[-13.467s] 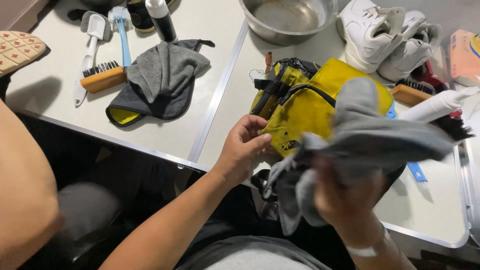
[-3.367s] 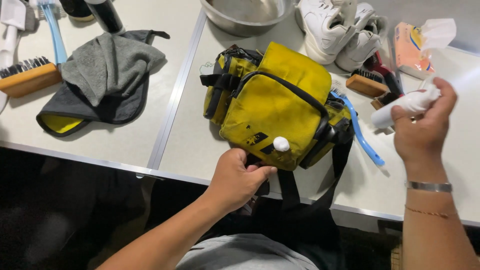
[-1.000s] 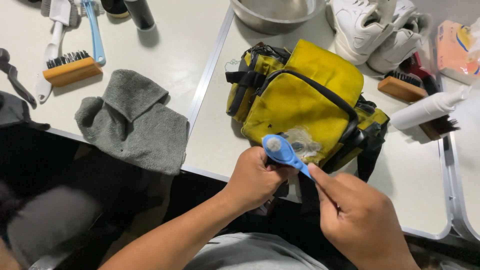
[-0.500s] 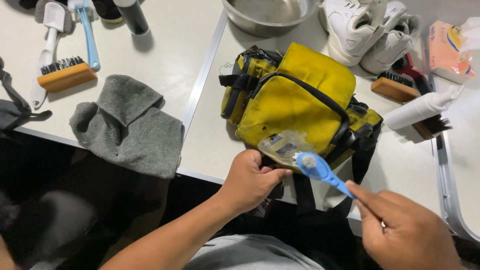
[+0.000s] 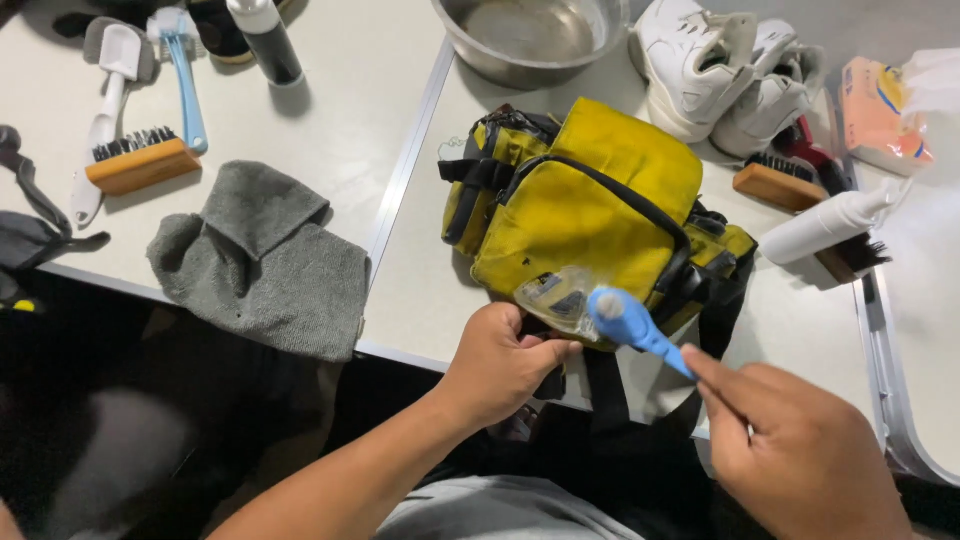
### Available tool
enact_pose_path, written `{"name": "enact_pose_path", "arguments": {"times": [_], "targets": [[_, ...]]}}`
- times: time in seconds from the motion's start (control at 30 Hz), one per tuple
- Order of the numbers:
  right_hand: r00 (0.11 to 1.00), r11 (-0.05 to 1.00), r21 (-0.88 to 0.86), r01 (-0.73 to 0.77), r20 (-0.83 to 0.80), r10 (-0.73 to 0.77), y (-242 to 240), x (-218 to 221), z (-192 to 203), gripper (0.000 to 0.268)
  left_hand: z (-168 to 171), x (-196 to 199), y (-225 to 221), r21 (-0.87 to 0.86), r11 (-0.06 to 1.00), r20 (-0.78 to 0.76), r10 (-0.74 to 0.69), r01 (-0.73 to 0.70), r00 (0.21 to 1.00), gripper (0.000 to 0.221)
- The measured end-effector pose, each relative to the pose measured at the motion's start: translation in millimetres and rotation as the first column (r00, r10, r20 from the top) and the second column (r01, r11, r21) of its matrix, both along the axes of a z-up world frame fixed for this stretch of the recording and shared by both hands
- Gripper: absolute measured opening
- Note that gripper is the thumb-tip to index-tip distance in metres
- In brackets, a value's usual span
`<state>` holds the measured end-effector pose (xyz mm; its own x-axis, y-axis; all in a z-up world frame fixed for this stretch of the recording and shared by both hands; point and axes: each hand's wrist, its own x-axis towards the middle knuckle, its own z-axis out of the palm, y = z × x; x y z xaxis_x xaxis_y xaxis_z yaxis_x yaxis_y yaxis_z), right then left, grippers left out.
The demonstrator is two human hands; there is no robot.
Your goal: Cleaning a yellow pouch using cleaning solution, brushes, and a microfiber cloth.
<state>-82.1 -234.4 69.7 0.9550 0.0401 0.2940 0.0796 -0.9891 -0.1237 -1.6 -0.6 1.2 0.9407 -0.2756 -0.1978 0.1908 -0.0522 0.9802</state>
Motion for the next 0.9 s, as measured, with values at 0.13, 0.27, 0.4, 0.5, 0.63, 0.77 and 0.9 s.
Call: {"name": "enact_pose_path", "arguments": {"times": [0.13,0.27,0.4,0.5,0.63,0.77,0.9], "targets": [[0.982,0.993,-0.052,0.104,-0.150,-0.111,0,2,0,0.041,-2,2,2,-0.029,0.999,-0.054,-0.030,0.029,0.998,0.027],[0.998,0.990,0.136,-0.039,-0.040,0.045,17,8,5,0.037,-8,2,1,-0.022,0.999,-0.020,-0.033,0.032,0.999,0.033],[0.969,0.979,0.154,-0.133,-0.189,0.161,28,14,-1,0.047,-12,2,2,-0.048,0.997,0.057,-0.065,0.068,0.996,0.024],[0.996,0.994,0.075,-0.080,0.044,0.077,32,22,1,0.042,-9,0,2,-0.054,0.998,-0.051,-0.043,0.041,0.998,0.038],[0.984,0.980,0.091,-0.174,0.040,0.171,47,26,-2,0.038,-6,-2,4,-0.104,0.993,0.014,-0.055,0.056,0.998,0.037],[0.992,0.993,0.031,-0.112,0.064,0.110,51,41,8,0.040,-10,2,1,-0.008,1.000,0.019,-0.024,0.024,1.000,0.029],[0.974,0.975,0.031,-0.221,-0.054,0.222,60,36,5,0.043,-7,2,3,-0.022,0.997,0.162,-0.063,0.068,0.985,0.009]]}}
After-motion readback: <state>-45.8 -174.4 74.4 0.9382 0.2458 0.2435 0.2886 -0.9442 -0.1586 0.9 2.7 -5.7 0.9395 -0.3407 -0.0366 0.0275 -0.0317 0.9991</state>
